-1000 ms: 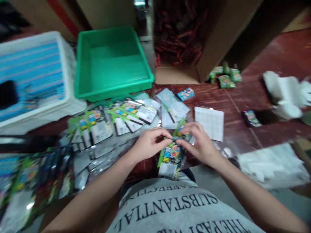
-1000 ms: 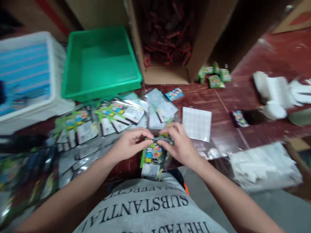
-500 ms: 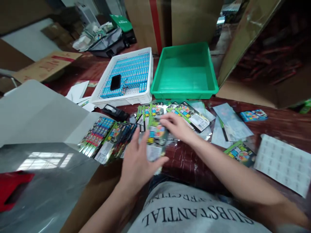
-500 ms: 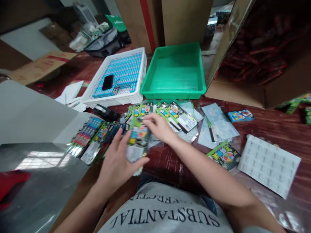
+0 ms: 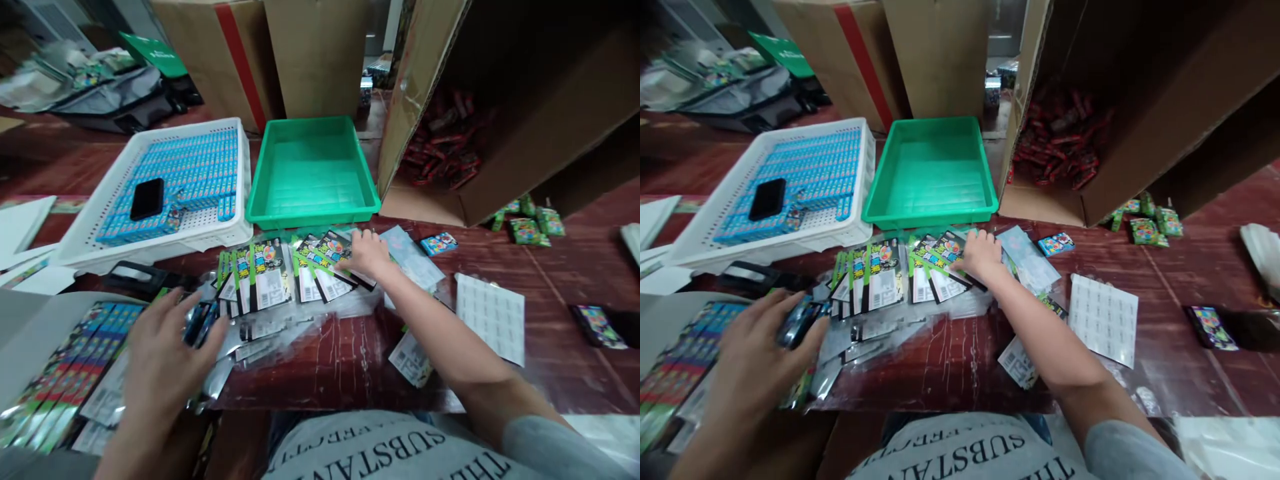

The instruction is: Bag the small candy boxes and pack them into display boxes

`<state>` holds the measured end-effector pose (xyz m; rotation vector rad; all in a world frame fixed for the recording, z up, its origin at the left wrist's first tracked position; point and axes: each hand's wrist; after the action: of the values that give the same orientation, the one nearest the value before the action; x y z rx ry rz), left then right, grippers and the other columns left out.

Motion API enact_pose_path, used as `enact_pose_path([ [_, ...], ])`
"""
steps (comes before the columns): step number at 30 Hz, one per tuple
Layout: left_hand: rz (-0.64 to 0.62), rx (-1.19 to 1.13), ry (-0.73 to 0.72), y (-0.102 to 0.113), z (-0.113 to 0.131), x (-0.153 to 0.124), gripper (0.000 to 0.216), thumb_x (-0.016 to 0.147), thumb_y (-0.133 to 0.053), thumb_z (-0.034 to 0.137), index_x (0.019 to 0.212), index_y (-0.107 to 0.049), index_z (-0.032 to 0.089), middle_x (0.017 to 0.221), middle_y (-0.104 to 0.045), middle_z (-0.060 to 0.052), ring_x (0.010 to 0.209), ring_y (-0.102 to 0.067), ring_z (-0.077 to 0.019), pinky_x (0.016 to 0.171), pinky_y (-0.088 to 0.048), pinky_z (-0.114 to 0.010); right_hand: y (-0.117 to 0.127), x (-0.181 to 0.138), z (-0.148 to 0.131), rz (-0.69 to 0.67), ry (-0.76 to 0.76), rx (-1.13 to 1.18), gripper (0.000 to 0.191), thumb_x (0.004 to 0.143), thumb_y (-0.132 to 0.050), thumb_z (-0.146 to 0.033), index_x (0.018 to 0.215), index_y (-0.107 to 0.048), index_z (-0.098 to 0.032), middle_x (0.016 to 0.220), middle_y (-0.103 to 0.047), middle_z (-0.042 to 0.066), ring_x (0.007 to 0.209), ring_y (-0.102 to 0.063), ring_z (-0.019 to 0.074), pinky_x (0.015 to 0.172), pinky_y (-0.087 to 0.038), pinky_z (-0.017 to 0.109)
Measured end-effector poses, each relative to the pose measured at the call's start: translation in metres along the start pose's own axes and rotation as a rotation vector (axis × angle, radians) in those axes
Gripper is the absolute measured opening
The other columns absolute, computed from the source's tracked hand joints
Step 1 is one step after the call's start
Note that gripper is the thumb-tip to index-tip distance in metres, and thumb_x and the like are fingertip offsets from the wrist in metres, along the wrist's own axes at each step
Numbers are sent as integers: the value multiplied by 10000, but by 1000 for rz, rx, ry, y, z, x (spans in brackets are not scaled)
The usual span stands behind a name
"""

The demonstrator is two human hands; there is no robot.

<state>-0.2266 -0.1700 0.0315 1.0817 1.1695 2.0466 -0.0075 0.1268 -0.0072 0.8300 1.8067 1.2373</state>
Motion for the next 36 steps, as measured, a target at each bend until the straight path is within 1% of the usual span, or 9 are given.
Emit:
enact_pose_path([
  [6, -370, -620, 176, -72, 119, 38, 439, 896, -633, 551, 1202, -670, 239, 1186, -705, -98, 1095, -659, -292, 976, -524, -481, 11, -3, 18, 214, 69, 149, 213, 916, -640, -268, 1104, -637, -170, 1226, -619, 153, 1195, -523, 328, 983, -432, 461],
  [10, -255, -904, 287, -111, 154, 53, 739, 837, -728, 526, 1444, -439, 218, 1437, -548, -175, 1293, -564, -289, 1066, -483, -463, 21, -33, 39, 275, 168, 478, 133, 1003, -490, -284, 1029, -597, -210, 1007, -684, 29, 913, -619, 163, 829, -482, 284],
  [12, -231, -829, 258, -127, 168, 55, 951, 790, -768, 536, 1535, -288, 190, 1520, -444, -220, 1386, -472, -323, 1114, -439, -500, 23, -44, 47, 271, 181, 608, 154, 1004, -502, -336, 1053, -581, -213, 969, -683, -2, 853, -625, 140, 784, -488, 260],
  [15, -242, -426, 65, -150, 188, 50, 1114, 745, -780, 561, 1574, -211, 82, 1581, -321, -279, 1479, -282, -422, 1194, -255, -625, 19, -47, 54, 260, 86, 444, 351, 941, -620, -376, 1223, -568, -173, 1191, -645, 98, 1108, -592, 234, 942, -475, 354],
  [19, -351, -122, -27, -174, 190, 43, 1116, 798, -705, 576, 1569, -172, -30, 1616, -173, -336, 1492, -178, -490, 1182, -202, -666, 4, -34, 57, 52, -61, 122, 759, 791, -764, -539, 1349, -501, -97, 1296, -594, 218, 1220, -530, 383, 979, -468, 495],
  [25, -279, -207, -89, -171, 164, 56, 1036, 826, -668, 553, 1549, -221, -41, 1590, -240, -340, 1502, -206, -445, 1218, -198, -586, -3, -34, 63, 114, -14, 150, 332, 932, -640, -425, 1170, -594, -198, 1189, -662, 94, 1121, -580, 293, 884, -497, 382],
  [30, -286, -549, 192, -167, 160, 66, 1142, 776, -731, 617, 1587, -129, 84, 1584, -313, -279, 1468, -352, -358, 1191, -337, -505, -1, -54, 70, 333, 40, 350, 186, 1039, -448, -309, 1101, -611, -245, 1144, -651, 40, 1105, -578, 203, 935, -471, 317],
  [34, -312, -489, 178, -173, 171, 61, 1121, 728, -776, 552, 1549, -212, 36, 1555, -337, -314, 1473, -308, -427, 1203, -277, -592, -15, -58, 64, 197, -66, 244, 686, 807, -720, -630, 1250, -562, -130, 1234, -614, 165, 1165, -545, 350, 947, -477, 461],
  [36, -322, -455, 154, -171, 174, 55, 1063, 755, -749, 526, 1535, -238, 16, 1560, -317, -321, 1487, -275, -427, 1214, -257, -590, -20, -56, 60, 120, -89, 167, 717, 763, -751, -646, 1201, -590, -102, 1177, -634, 188, 1137, -557, 378, 943, -473, 493],
])
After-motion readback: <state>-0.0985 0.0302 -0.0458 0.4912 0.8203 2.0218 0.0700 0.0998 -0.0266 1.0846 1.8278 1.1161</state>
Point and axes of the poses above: each hand's wrist, its own x-axis towards the middle knuckle, its own y-axis out of the back of the hand, z = x × y
